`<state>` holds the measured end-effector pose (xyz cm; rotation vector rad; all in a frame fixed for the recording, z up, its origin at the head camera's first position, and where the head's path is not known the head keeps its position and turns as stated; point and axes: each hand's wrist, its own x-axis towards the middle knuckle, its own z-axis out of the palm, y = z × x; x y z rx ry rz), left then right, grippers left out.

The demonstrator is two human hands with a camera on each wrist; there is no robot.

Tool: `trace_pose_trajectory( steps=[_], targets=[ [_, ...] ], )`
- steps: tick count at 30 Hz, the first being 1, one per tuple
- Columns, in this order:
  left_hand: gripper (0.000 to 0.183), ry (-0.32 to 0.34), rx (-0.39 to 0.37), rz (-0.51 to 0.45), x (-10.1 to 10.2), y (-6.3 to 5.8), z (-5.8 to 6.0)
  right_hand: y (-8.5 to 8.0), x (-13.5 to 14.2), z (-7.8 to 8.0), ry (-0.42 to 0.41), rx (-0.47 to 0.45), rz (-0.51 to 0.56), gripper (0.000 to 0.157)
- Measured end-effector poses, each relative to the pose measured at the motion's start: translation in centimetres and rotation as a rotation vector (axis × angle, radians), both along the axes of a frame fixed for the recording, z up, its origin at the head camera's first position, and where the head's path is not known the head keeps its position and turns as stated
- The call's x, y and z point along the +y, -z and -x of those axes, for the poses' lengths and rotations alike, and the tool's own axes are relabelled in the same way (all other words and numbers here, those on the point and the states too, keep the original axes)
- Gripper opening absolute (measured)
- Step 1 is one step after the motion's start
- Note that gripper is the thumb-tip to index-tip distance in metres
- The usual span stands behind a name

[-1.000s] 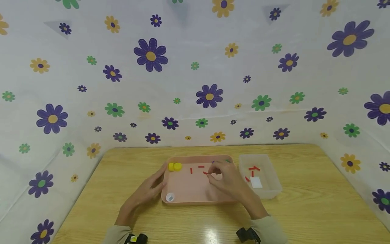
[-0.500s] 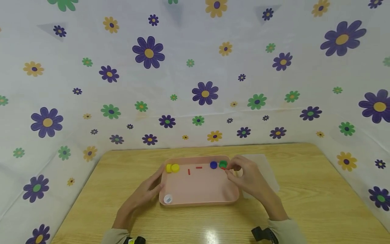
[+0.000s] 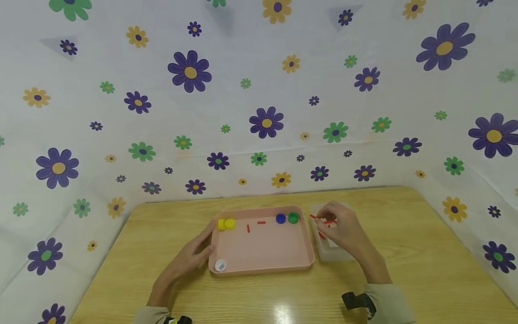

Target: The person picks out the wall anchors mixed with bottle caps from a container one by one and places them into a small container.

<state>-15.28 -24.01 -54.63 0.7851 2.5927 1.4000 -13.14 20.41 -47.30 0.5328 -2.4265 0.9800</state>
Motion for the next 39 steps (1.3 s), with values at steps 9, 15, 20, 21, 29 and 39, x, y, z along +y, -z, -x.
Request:
trace_pose_trajectory(
  steps=[9,15,20,21,29,39],
  targets=[
    [0.067,0.023,-0.035,-0.005,-0.6,-0.3,1.3,1.0,1.5,0.5,0.073,-0.056,0.005,0.013],
    [0.067,0.028,-0.027,-0.018,-0.6,-0.4,1.4,1.5,1.9,0.8,0.098,-0.084,-0.02,0.011],
    [0.067,0.039,-0.032,-0.008,-0.6,-0.4,2.0,1.6,1.9,1.0,0.121,-0.106,-0.037,0.01],
    [0.067,0.038,-0.035,-0.003,-0.7,-0.3,2.1,1.6,1.9,1.1,0.125,-0.108,-0.04,0.01],
    [0.066,0.018,-0.037,0.034,-0.7,-0.1,2.8,1.7,1.8,1.5,0.126,-0.099,-0.048,0.009],
    [0.066,0.017,-0.012,0.036,-0.6,0.0,2.6,0.6,0.6,1.0,0.079,-0.111,0.007,0.01]
  ],
)
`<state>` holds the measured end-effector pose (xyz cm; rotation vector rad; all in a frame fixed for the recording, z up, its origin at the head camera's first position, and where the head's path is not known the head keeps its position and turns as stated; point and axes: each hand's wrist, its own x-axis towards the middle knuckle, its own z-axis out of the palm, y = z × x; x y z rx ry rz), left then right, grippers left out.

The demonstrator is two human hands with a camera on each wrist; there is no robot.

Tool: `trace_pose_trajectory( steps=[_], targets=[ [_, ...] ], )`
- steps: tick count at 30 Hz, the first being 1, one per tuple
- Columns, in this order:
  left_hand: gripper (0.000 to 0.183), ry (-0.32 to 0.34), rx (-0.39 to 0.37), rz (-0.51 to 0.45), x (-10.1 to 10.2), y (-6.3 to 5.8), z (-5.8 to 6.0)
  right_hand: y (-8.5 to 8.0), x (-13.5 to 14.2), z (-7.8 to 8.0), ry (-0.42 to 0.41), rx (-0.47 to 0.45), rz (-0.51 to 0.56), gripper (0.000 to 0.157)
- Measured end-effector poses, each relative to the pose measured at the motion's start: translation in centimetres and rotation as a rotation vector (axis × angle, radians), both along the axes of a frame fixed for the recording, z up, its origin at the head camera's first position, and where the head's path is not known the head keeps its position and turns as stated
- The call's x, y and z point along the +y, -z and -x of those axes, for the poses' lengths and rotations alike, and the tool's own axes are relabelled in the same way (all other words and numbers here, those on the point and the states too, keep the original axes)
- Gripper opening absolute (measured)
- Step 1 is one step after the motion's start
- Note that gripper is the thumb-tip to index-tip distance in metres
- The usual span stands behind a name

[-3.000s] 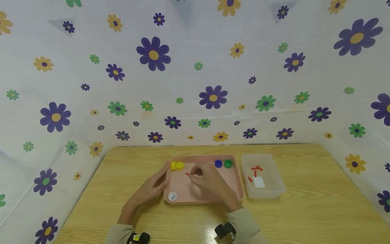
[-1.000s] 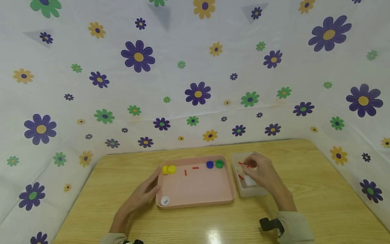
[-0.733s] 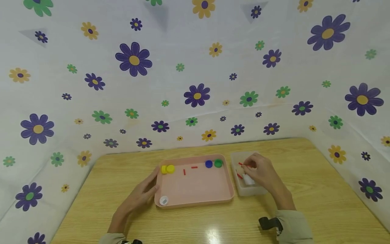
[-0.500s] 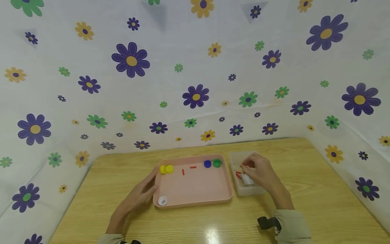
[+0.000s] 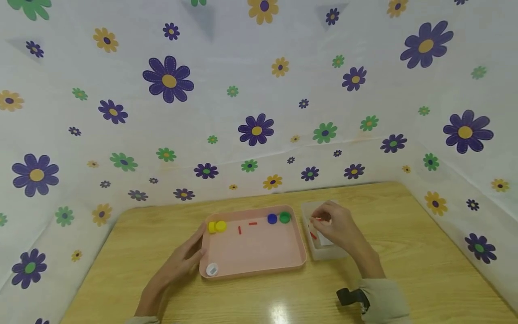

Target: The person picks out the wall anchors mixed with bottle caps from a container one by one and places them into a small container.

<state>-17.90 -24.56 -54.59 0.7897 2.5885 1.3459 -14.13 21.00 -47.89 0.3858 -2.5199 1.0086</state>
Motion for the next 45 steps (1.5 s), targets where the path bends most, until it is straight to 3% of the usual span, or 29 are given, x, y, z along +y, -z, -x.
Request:
trace_pose_trajectory(
  steps=[15,20,25,28,32,36,45],
  targets=[
    [0.066,0.014,0.018,-0.031,-1.2,-0.7,0.0,-2.1,-6.8,0.8,-0.108,0.026,0.062,0.012],
    [0.066,0.018,0.014,-0.023,-1.7,-0.8,0.0,-1.6,-9.7,1.5,-0.13,0.035,0.083,0.012],
    [0.066,0.0,0.01,-0.036,-1.9,-0.8,-0.2,-0.9,-12.1,2.1,-0.16,-0.018,0.082,0.009],
    [0.066,0.017,0.013,-0.036,-1.4,-0.7,-0.3,-0.4,-12.7,2.1,-0.133,-0.058,0.058,0.01],
    [0.067,0.047,0.012,-0.028,-0.3,-0.4,0.0,0.3,-12.7,2.3,-0.071,-0.042,-0.002,0.009],
    [0.067,0.025,0.02,-0.027,0.1,-0.3,0.0,0.9,-12.8,3.0,-0.075,-0.031,-0.049,0.007],
    [0.066,0.01,0.02,-0.013,-0.3,0.1,-0.3,2.8,-14.2,4.5,-0.104,-0.194,-0.024,0.01]
  ],
)
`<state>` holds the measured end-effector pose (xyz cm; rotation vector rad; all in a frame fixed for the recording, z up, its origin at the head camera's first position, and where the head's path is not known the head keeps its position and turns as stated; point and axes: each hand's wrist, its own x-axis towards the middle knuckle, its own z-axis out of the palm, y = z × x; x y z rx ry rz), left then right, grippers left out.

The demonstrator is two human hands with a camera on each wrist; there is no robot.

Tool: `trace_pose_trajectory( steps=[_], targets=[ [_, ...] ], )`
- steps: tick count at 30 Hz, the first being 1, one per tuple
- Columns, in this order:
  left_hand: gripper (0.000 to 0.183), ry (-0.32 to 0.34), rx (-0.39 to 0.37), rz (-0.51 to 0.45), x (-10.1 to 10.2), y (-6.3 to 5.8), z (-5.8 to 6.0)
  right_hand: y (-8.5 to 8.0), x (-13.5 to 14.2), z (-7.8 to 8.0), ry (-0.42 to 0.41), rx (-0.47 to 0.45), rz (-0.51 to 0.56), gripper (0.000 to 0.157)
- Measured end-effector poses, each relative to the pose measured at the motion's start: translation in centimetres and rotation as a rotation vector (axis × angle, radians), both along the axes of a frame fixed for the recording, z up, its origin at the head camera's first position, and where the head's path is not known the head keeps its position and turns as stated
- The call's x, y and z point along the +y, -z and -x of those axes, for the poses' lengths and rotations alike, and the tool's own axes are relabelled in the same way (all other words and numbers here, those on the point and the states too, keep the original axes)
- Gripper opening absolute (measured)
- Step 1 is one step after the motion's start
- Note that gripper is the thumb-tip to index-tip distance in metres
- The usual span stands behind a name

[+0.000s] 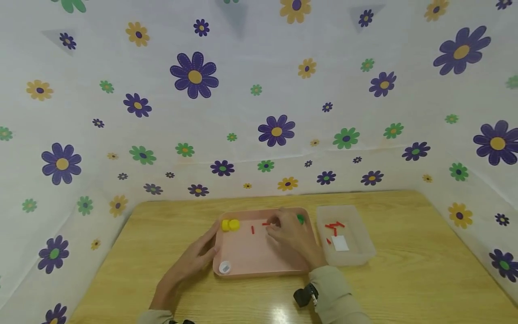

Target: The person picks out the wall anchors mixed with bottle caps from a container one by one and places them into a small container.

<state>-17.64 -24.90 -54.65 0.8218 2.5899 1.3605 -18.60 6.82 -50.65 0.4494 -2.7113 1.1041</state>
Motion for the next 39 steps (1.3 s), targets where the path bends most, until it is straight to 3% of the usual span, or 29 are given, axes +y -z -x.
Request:
trace_pose_trajectory(
  steps=[13,20,27,34,39],
  targets=[
    [0.066,-0.024,-0.021,0.01,0.1,-0.1,-0.2,2.6,-0.6,1.3,0.03,0.047,0.01,0.009],
    [0.066,-0.026,-0.003,0.022,0.2,-0.2,-0.1,2.6,-0.9,1.7,0.062,0.009,-0.039,0.01],
    [0.066,-0.043,-0.04,0.023,0.1,0.2,-0.6,2.8,-1.5,1.4,0.087,-0.046,-0.095,0.006],
    [0.066,-0.041,0.019,0.012,-0.4,0.3,-0.8,3.2,-2.4,1.9,0.094,-0.009,-0.132,0.006],
    [0.067,-0.034,0.019,0.045,-0.2,0.1,-0.5,3.3,-2.5,1.9,0.149,0.024,-0.138,0.012]
  ],
)
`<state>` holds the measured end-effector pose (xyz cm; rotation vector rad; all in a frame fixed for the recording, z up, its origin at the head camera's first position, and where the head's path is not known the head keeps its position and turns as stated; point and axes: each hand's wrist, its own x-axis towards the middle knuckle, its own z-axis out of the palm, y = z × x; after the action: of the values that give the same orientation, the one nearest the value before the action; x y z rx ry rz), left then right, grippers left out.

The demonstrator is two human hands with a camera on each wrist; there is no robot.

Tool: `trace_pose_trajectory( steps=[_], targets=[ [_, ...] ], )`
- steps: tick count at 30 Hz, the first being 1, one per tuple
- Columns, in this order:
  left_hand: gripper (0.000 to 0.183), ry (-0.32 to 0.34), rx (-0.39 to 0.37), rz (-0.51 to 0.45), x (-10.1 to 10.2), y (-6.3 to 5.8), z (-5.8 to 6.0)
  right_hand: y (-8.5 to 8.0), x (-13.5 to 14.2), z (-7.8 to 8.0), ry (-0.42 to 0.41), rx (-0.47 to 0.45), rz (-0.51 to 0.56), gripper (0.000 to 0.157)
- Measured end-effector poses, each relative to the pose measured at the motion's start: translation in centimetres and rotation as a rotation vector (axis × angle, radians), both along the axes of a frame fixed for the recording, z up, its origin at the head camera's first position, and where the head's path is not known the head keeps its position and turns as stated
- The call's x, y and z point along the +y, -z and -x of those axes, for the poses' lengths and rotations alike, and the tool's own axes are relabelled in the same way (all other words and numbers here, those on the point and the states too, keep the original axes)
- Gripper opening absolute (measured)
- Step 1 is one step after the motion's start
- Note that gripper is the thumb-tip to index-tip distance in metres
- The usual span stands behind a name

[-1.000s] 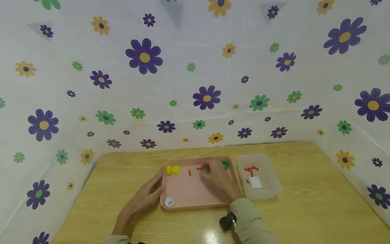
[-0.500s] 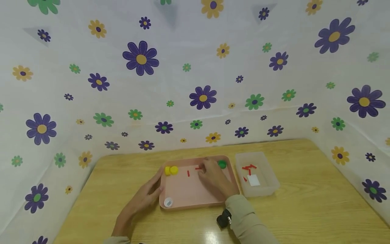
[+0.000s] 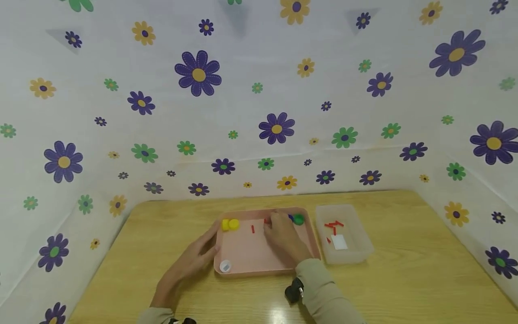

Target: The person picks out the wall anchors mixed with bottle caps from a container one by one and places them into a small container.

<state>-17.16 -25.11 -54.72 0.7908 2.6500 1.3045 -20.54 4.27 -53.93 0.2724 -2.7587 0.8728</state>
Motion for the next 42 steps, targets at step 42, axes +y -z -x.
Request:
trace_pose_trajectory(
  steps=[42],
  targets=[
    [0.066,0.003,-0.041,-0.011,0.3,-0.3,0.1,-3.8,4.4,-5.1,-0.089,0.163,0.139,0.012]
  ],
)
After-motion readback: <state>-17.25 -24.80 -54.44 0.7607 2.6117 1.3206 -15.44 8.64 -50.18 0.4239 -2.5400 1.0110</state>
